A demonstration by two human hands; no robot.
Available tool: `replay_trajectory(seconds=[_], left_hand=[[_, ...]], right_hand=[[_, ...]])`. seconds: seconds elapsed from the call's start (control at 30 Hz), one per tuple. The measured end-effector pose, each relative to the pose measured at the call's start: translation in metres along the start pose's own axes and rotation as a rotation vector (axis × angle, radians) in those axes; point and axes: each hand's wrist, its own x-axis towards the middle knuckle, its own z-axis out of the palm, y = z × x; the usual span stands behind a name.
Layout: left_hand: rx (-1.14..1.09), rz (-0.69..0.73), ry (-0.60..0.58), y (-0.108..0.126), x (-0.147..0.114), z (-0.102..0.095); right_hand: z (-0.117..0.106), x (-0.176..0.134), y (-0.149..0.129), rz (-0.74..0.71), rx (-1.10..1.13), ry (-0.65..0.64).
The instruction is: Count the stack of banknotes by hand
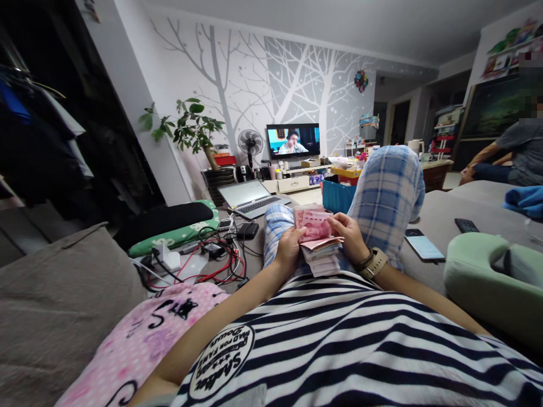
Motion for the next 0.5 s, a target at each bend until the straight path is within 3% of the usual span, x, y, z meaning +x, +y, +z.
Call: replay_trajectory(seconds=[0.3, 0.5], left_hand=[[0.041, 0.111, 0.155, -0.011, 0.015, -0.015], [0.029, 0.096, 0.164, -0.009, 0.015, -0.014]], right_hand=[[0.001, -0.003, -0.005, -0.027, -0.004, -0.030], [0.002, -0.004, -0.009, -0.030, -0.007, -0.042]])
